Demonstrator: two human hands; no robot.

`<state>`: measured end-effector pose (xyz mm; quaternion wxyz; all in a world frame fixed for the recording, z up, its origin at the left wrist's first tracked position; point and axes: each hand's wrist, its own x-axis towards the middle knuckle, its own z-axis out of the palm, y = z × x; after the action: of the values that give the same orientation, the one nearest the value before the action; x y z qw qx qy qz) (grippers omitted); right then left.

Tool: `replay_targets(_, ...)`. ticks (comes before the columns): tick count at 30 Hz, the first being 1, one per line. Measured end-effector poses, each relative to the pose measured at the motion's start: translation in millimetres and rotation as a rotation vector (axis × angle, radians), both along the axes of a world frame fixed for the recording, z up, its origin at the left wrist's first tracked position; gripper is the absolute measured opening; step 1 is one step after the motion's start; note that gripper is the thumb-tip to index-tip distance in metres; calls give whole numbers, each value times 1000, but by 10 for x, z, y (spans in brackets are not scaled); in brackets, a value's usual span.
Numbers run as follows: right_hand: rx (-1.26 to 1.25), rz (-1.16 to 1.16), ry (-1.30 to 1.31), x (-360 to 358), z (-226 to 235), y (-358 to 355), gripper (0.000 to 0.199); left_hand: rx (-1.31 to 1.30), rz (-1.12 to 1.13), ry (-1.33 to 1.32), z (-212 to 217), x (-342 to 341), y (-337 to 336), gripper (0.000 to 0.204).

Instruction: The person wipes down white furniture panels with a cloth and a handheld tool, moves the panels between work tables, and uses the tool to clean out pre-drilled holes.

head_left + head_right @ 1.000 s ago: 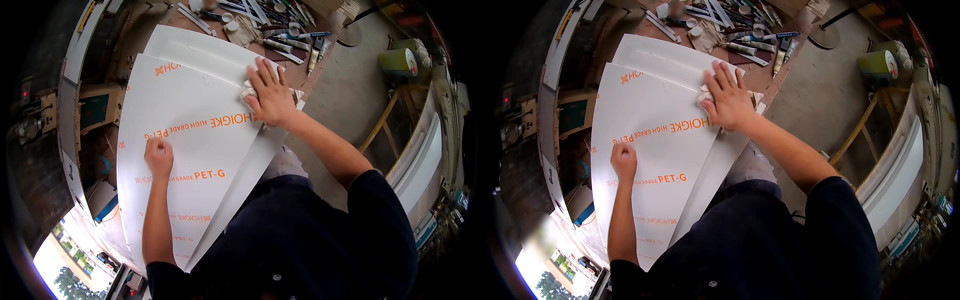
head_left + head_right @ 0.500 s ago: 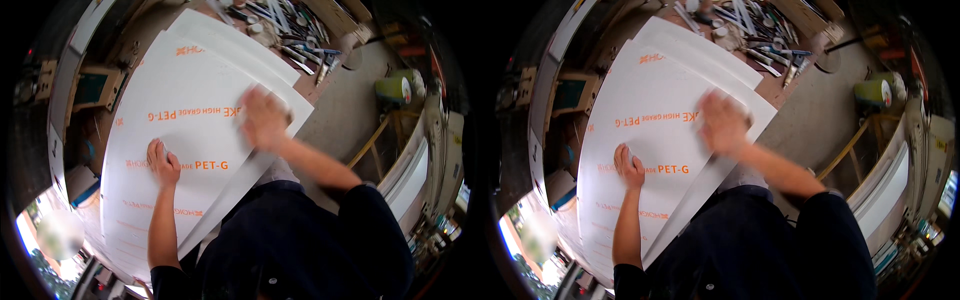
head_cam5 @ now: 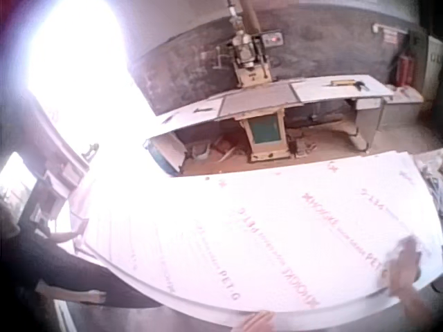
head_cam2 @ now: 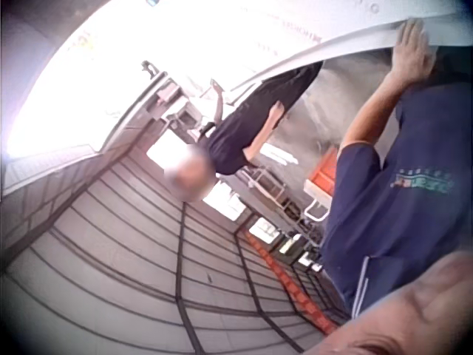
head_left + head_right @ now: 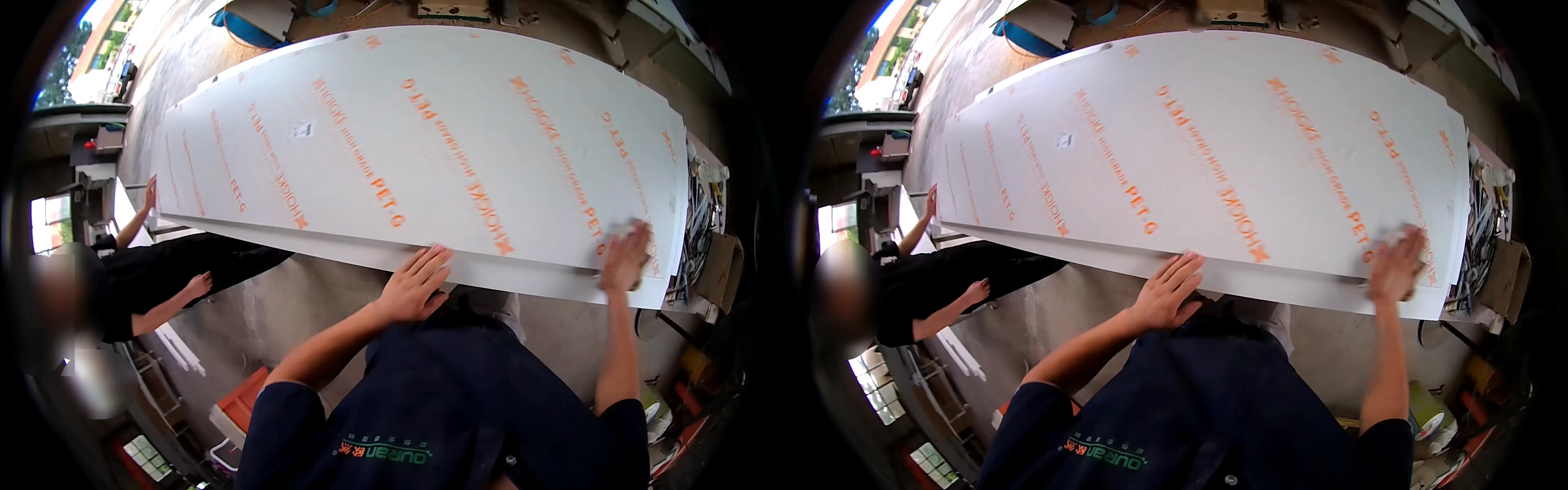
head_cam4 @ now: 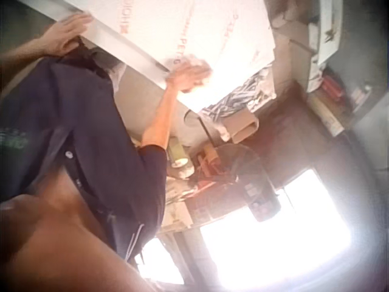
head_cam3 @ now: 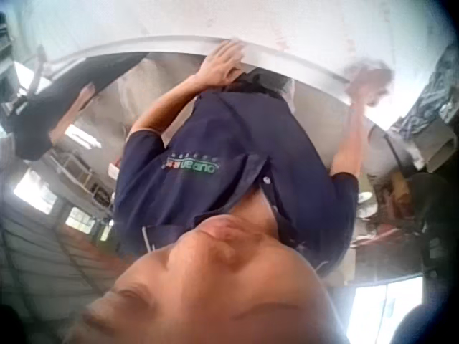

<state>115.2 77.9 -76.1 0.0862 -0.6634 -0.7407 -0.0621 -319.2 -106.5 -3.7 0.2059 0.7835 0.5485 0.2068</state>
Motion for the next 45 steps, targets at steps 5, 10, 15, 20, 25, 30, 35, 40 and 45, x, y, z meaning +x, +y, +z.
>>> replay_targets(5, -6, 463, 224, -2976, 344, -795, 68, 47, 249, -80, -129, -945, -1133, 42)
replay_targets(10, -345, 789, 342, -5504, 466, -1281, 72, 85, 602, -105, -244, -1812, -1919, 35)
replay_targets(15, -519, 983, 410, -6543, 541, -1348, 77, -99, 926, -208, -413, -2352, -2907, 30)
replay_targets(20, -100, 282, -83, -4140, -20, -139, 71, -259, 1186, -274, -666, -2786, -3872, 24)
replay_targets(25, -144, 214, 54, -5315, 176, -470, 72, -217, 1231, -193, -491, -3457, -3673, 17)
replay_targets(30, -553, 891, 385, -8136, 658, -1349, 80, 61, 967, -149, 36, -4291, -2136, 18)
replay_targets(35, -753, 1113, 345, -8890, 719, -1011, 84, 162, 796, -65, 317, -4961, -1663, 21)
replay_targets(40, -121, 393, 89, -7488, 84, 1714, 78, -28, 1304, -68, -115, -5221, -2837, 16)
replay_targets(45, -180, 318, 102, -8023, 315, 1496, 72, -363, 1718, -286, -387, -4871, -3567, 21)
